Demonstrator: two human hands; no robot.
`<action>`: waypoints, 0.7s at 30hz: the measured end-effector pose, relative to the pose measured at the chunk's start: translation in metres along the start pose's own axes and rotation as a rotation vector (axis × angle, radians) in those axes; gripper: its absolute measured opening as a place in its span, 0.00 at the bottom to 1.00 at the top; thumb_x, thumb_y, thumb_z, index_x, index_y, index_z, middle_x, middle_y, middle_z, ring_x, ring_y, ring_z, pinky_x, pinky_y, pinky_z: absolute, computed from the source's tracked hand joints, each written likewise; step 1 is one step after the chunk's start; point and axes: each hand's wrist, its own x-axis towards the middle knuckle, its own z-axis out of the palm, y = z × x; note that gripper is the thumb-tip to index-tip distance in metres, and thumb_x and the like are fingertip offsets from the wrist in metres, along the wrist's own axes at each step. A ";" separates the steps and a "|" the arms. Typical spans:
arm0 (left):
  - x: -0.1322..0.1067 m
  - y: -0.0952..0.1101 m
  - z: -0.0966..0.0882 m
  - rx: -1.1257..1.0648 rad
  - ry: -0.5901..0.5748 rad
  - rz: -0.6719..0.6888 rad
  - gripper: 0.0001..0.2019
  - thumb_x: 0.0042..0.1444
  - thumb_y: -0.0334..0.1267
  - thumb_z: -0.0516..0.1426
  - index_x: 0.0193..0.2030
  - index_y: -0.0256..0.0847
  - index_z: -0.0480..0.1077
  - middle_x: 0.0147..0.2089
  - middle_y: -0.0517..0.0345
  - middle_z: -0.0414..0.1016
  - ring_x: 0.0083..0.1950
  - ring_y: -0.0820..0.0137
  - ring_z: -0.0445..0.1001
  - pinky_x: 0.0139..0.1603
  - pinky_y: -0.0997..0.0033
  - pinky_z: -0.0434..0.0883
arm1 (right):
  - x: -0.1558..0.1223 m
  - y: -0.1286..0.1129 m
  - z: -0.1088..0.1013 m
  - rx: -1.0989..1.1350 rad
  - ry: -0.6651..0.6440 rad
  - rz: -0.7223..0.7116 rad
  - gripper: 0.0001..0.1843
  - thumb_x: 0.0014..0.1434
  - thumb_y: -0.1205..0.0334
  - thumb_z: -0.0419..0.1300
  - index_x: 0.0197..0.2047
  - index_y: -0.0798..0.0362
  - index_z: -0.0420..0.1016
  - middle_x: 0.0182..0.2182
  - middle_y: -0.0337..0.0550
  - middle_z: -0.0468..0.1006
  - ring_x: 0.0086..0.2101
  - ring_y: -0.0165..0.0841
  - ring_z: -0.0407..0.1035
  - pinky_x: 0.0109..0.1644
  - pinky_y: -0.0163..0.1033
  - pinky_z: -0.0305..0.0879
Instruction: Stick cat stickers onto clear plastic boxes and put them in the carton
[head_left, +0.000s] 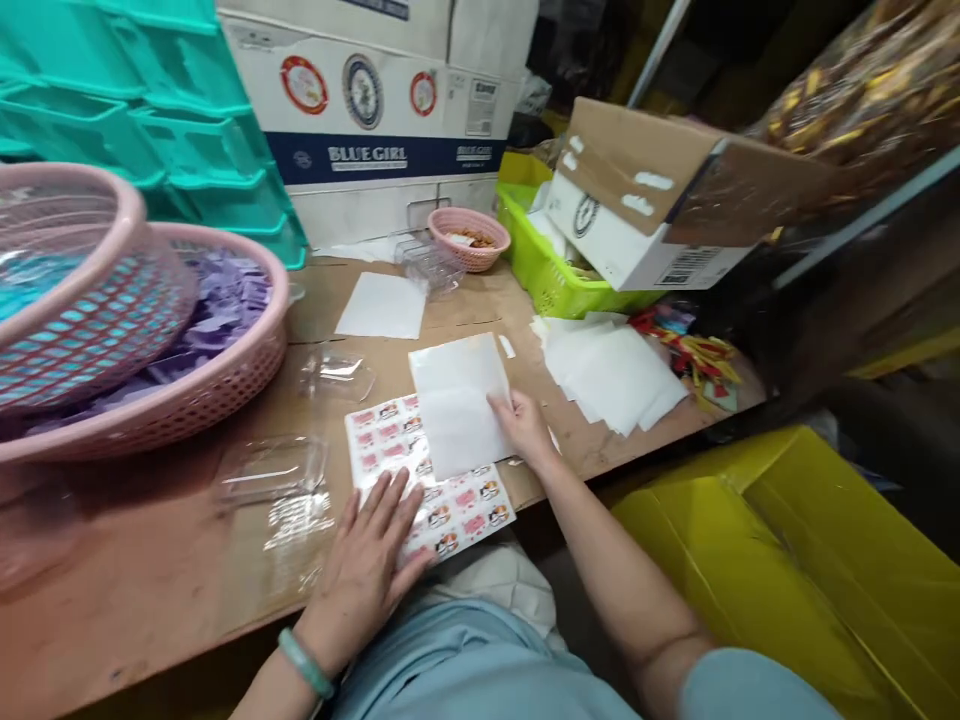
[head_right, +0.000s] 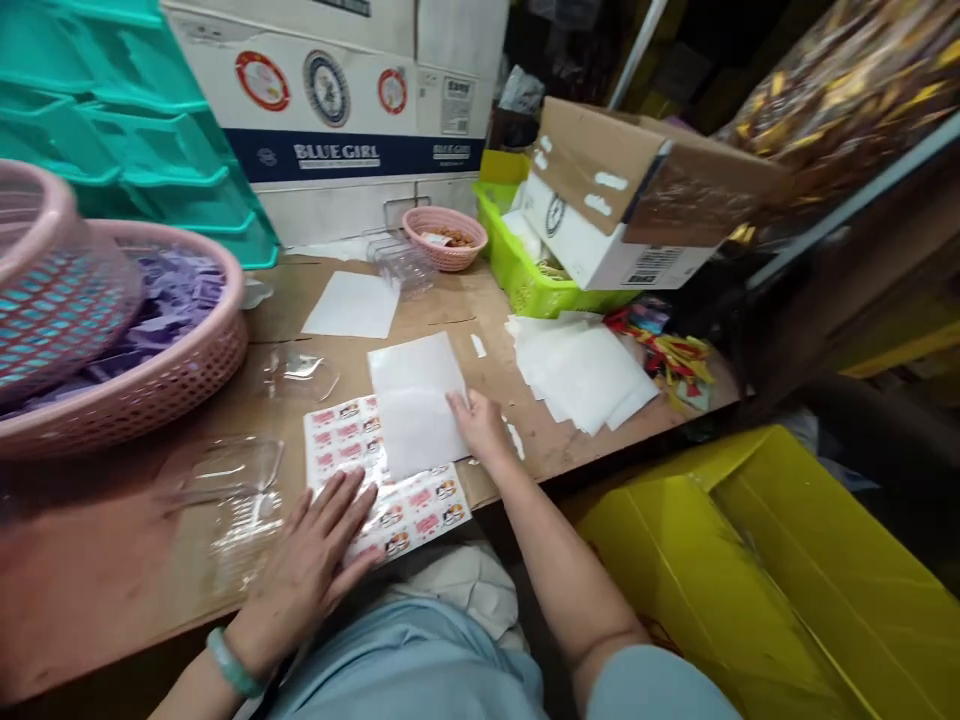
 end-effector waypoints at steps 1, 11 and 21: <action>0.000 -0.003 0.003 0.025 -0.003 0.009 0.34 0.59 0.49 0.54 0.71 0.48 0.48 0.71 0.48 0.52 0.71 0.52 0.52 0.67 0.44 0.54 | 0.008 0.010 -0.019 -0.010 0.084 0.027 0.21 0.57 0.44 0.55 0.35 0.54 0.77 0.30 0.43 0.80 0.33 0.37 0.73 0.36 0.39 0.69; 0.037 -0.012 -0.010 -0.215 -0.076 -0.117 0.31 0.59 0.52 0.54 0.67 0.48 0.56 0.71 0.48 0.54 0.72 0.50 0.49 0.68 0.38 0.49 | 0.073 0.075 -0.179 -0.346 0.705 0.278 0.39 0.42 0.51 0.69 0.53 0.66 0.69 0.56 0.77 0.64 0.57 0.61 0.57 0.58 0.62 0.50; 0.017 0.019 -0.045 -1.390 0.314 -1.006 0.24 0.52 0.48 0.62 0.53 0.40 0.66 0.54 0.48 0.72 0.49 0.64 0.76 0.54 0.57 0.73 | -0.084 -0.019 0.013 -0.296 -0.567 -0.865 0.29 0.59 0.55 0.61 0.62 0.50 0.62 0.60 0.52 0.67 0.63 0.46 0.57 0.64 0.56 0.60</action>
